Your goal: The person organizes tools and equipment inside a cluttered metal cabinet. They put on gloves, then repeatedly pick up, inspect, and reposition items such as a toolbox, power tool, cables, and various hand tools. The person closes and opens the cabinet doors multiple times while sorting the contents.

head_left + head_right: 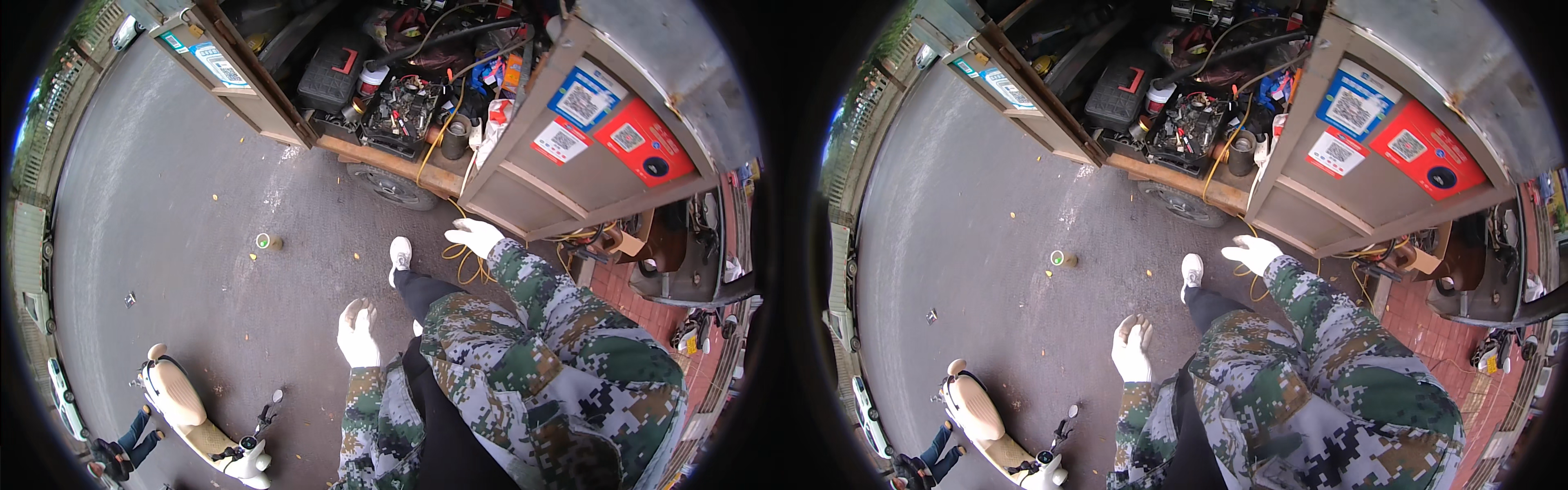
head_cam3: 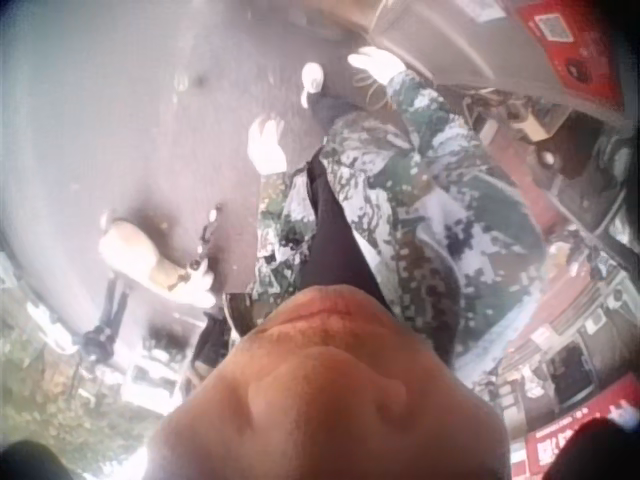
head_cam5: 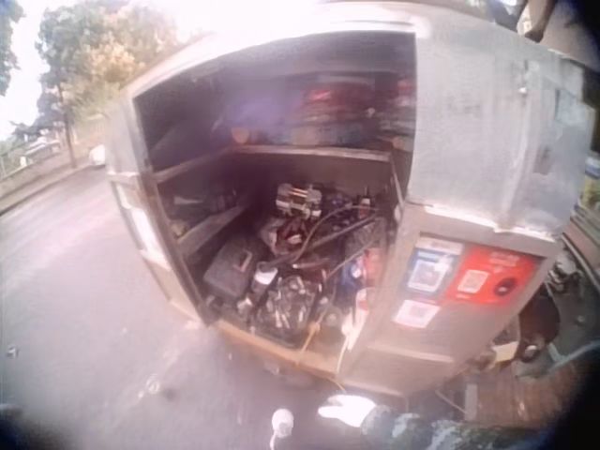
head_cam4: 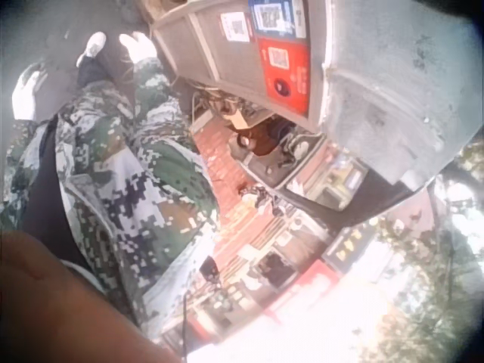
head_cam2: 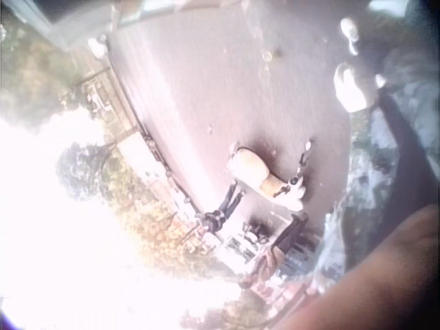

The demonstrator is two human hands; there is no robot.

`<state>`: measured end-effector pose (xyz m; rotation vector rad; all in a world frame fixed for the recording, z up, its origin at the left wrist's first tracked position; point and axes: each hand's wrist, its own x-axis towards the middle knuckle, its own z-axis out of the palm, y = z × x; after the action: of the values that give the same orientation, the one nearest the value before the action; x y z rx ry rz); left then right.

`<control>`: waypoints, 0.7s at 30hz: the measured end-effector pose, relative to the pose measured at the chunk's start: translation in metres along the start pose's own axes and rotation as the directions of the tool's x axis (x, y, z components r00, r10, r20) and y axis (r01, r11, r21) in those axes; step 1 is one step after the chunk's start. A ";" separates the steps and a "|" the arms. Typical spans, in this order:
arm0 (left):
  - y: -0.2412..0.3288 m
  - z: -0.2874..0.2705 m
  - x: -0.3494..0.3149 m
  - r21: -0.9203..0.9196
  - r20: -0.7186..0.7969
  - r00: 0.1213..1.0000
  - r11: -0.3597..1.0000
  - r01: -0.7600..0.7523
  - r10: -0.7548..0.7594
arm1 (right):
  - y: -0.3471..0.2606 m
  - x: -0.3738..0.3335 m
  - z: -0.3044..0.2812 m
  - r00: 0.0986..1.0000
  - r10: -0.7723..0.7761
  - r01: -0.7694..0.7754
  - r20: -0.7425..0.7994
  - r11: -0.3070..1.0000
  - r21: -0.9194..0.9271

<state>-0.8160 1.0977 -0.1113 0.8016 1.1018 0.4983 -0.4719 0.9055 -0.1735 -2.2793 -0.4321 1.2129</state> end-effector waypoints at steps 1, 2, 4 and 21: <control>0.013 0.017 0.048 0.037 -0.001 1.000 0.999 0.018 -0.018 | -0.020 0.056 0.000 0.998 0.057 -0.058 0.026 0.997 0.059; 0.029 0.036 0.094 0.053 -0.012 0.999 0.998 0.043 -0.043 | -0.039 0.113 -0.003 1.000 -0.009 0.007 0.007 0.970 0.243; 0.062 0.082 0.196 0.086 0.037 0.998 0.995 0.047 -0.050 | -0.078 0.235 -0.019 0.994 0.068 -0.105 0.083 0.789 0.605; 0.089 0.437 0.907 0.344 0.403 0.814 0.893 0.288 -0.418 | -0.178 0.780 -0.135 0.911 0.401 0.076 -0.094 0.062 0.995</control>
<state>-0.0583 1.6583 -0.4765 0.8668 0.8403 -0.1733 0.0619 1.4007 -0.5304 -1.1395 0.7319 0.6727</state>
